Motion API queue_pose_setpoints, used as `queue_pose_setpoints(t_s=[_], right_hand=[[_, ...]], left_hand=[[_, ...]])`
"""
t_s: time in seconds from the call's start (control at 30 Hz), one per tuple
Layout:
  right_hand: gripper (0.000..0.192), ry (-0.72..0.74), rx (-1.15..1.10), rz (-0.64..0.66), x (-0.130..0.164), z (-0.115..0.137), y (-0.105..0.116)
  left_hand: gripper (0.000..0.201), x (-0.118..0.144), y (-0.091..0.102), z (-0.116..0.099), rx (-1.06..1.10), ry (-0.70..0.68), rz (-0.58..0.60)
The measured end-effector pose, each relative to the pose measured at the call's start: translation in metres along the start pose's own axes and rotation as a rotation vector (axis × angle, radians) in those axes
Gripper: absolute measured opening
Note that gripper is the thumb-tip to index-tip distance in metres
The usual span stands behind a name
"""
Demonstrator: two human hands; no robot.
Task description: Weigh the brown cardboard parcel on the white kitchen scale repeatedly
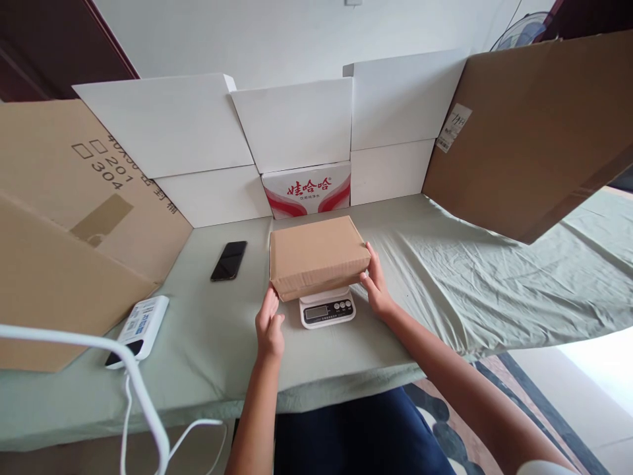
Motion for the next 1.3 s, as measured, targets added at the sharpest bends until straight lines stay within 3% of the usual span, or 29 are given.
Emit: queue_pose_setpoints(t_s=[0.63, 1.0, 1.3], right_hand=[[0.068, 0.024, 0.003, -0.046, 0.004, 0.004, -0.001], [0.067, 0.046, 0.055, -0.154, 0.006, 0.004, 0.004], [0.067, 0.039, 0.052, -0.147, 0.007, 0.007, 0.004]], left_hand=[[0.079, 0.006, 0.001, 0.009, 0.006, -0.046, -0.025], [0.079, 0.008, 0.000, -0.003, 0.006, -0.078, -0.025], [0.080, 0.007, -0.001, -0.002, 0.021, -0.089, -0.021]])
Point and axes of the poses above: each hand's wrist, its own x-axis away from the middle knuckle, its own y-axis out of the back of the hand, z = x × y, the point moved 4 cm from there along -x, towards the middle knuckle, and after that the axes turned 13 degrees about z, right-handed, at the moved point
